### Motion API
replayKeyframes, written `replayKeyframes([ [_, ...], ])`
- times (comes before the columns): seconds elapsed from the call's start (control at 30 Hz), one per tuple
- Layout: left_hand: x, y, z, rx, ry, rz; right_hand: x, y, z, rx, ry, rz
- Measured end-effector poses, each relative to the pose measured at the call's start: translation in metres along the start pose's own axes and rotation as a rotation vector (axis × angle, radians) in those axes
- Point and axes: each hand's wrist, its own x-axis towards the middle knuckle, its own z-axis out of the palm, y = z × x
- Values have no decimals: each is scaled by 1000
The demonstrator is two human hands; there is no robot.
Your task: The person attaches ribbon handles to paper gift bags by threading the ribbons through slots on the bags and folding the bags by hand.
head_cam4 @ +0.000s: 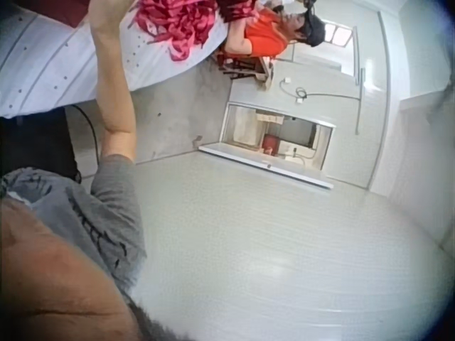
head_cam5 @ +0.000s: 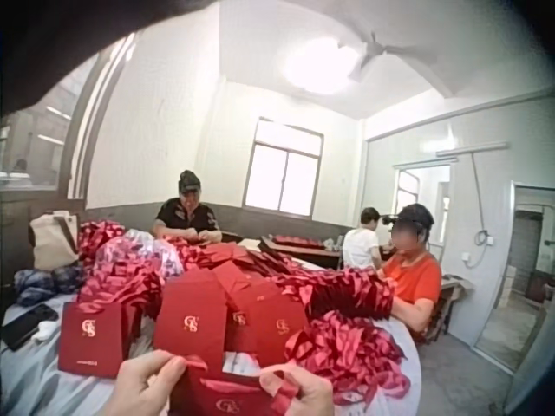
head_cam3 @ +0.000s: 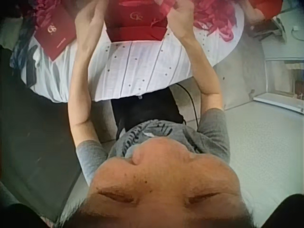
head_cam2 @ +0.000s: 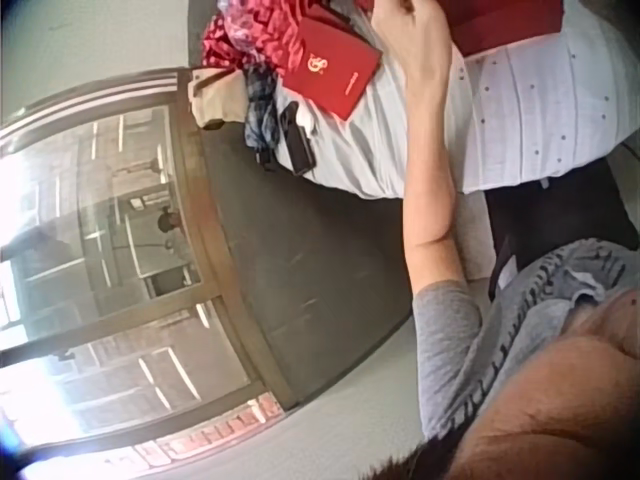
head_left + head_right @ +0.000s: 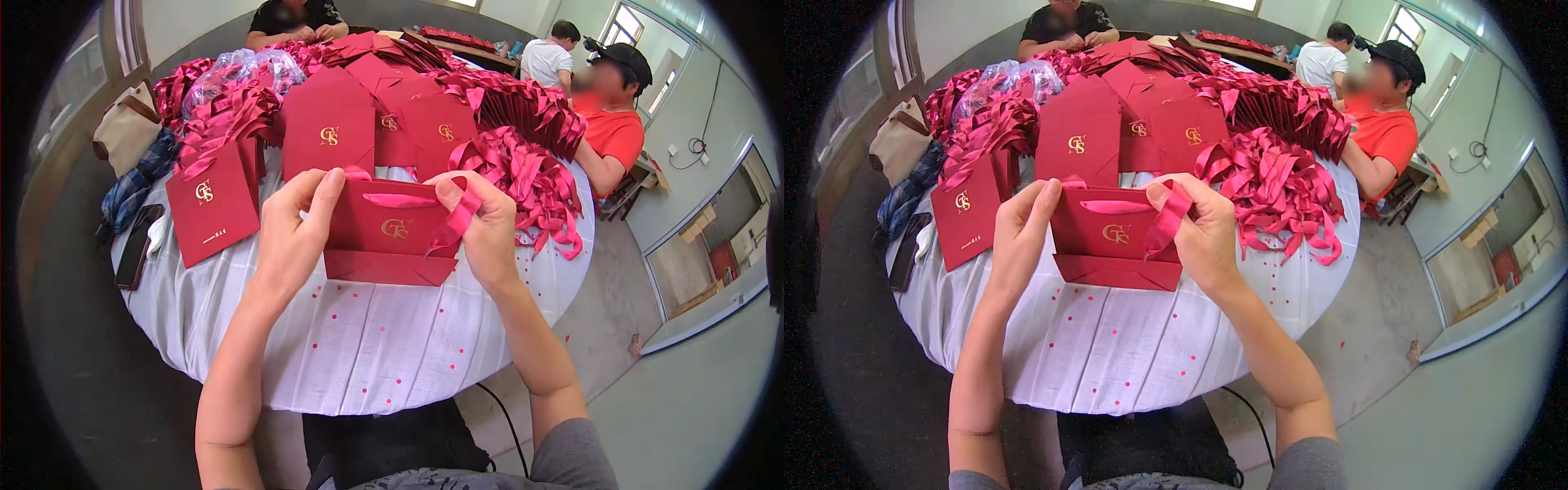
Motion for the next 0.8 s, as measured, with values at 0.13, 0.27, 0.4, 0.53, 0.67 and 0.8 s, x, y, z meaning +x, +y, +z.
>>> replayKeyframes([
  [0.13, 1, -1, 4, -355, -25, -5, -1, 5, -1, -31, -15, -51],
  [0.27, 2, 1, 1, -506, -90, -5, -1, 4, 2, -44, -25, -66],
  [0.4, 4, -5, 1, -610, -120, -16, -2, 3, -1, -66, -53, -113],
  [0.53, 1, -8, 3, -613, -87, -10, -1, 6, 3, -49, -59, -158],
  [0.67, 1, -7, 8, -759, -66, -74, 0, 5, -1, -75, -57, -134],
  [0.8, 1, -5, 3, -825, -156, -202, 1, 2, -7, -99, -81, -98],
])
